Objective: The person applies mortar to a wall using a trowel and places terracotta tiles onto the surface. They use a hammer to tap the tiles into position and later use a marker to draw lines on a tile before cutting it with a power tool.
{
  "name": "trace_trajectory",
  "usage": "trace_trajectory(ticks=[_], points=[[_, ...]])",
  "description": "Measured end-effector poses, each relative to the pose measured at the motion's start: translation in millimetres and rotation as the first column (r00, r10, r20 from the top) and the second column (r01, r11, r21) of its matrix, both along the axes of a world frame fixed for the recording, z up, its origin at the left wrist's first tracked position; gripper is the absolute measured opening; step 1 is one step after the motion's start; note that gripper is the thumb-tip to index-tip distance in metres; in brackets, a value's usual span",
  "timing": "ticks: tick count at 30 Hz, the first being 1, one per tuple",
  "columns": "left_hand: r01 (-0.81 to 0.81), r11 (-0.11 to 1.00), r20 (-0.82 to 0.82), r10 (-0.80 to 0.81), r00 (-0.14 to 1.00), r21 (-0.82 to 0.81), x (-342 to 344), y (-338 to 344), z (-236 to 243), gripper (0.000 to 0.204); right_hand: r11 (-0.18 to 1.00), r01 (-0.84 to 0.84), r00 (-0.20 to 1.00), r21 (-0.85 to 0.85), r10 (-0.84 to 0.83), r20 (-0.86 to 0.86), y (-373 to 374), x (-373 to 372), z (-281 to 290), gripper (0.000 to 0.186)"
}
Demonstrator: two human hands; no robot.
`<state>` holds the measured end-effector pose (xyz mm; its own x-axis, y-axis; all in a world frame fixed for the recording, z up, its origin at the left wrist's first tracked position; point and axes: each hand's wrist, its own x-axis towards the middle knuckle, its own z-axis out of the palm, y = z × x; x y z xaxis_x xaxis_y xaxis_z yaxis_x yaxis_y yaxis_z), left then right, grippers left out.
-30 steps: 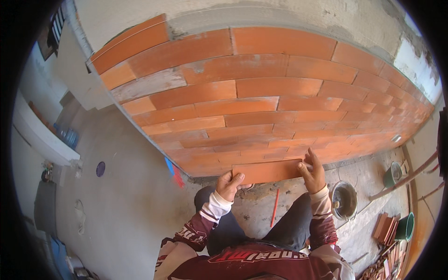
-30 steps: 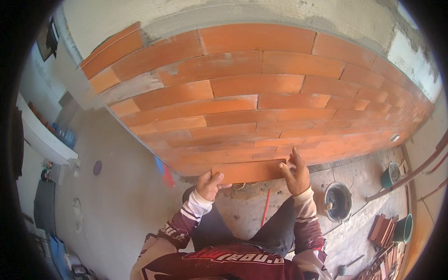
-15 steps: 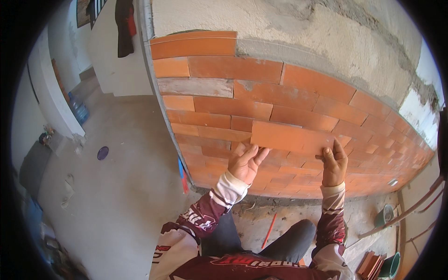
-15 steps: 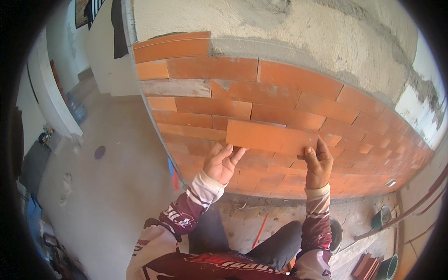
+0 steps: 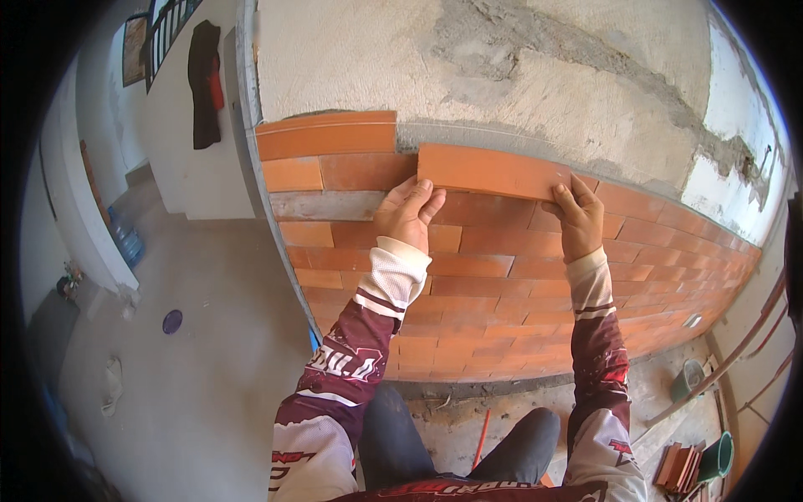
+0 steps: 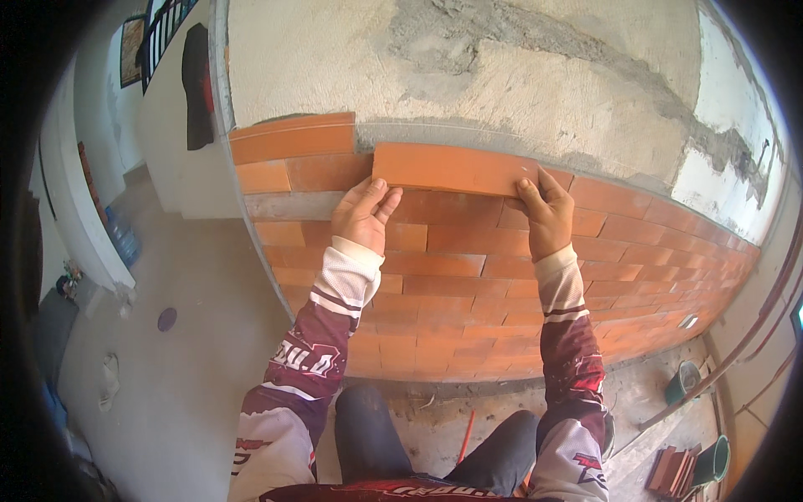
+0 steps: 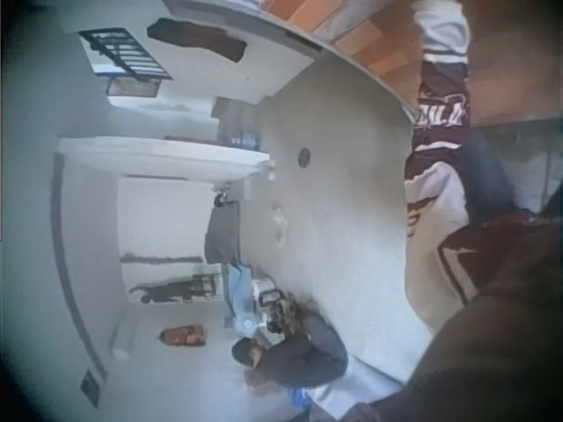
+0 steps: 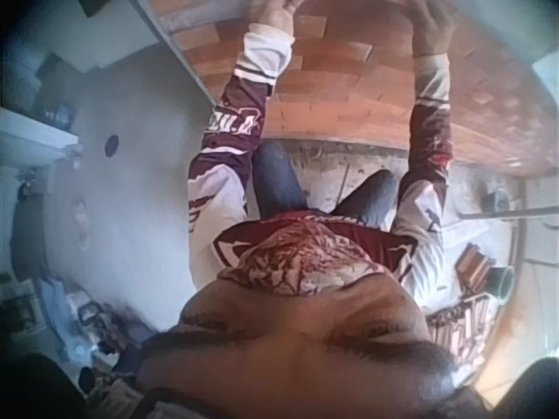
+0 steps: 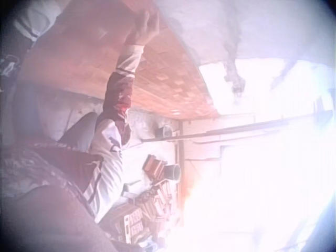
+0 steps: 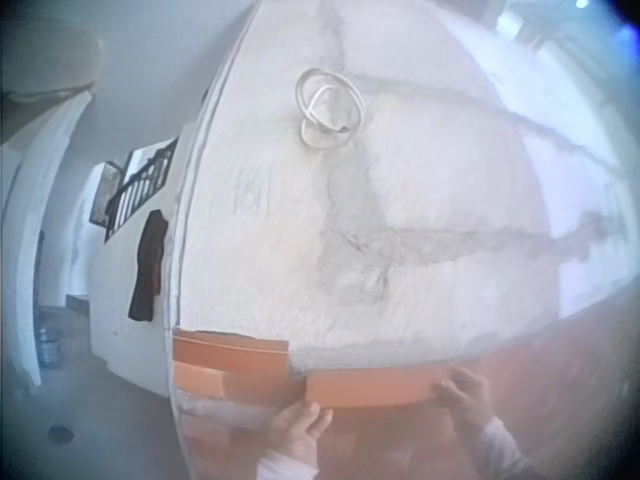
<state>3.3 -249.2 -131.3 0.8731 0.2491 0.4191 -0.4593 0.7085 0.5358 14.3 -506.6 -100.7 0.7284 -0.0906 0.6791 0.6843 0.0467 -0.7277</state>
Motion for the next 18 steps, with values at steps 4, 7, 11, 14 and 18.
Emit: trace_trajectory(ticks=[4, 7, 11, 14, 18], points=[[-0.059, 0.998, -0.001, 0.059, 0.998, -0.028, 24, 9, 0, 0.016, 1.0, -0.001, 0.999, -0.005, 0.001, 0.04, 16, 5, 13, 0.042], [-0.077, 0.995, 0.009, 0.078, 0.997, -0.059, 26, 14, 7, 0.014, 0.987, 0.112, 0.99, -0.115, -0.101, 0.1, 11, 21, 14, 0.039], [-0.036, 0.993, 0.031, 0.04, 0.999, -0.113, 34, 18, 11, 0.011, 0.888, 0.321, 0.94, -0.33, -0.255, 0.229, 9, 21, 27, 0.037], [-0.03, 0.985, 0.028, 0.035, 0.999, -0.171, 31, 11, 17, 0.01, 0.853, 0.407, 0.898, -0.327, -0.308, 0.314, 11, 18, 37, 0.04], [-0.083, 0.967, -0.03, 0.078, 0.997, -0.24, 30, 9, 24, 0.012, 0.832, 0.489, 0.839, -0.263, -0.366, 0.402, 8, 47, 26, 0.042]])
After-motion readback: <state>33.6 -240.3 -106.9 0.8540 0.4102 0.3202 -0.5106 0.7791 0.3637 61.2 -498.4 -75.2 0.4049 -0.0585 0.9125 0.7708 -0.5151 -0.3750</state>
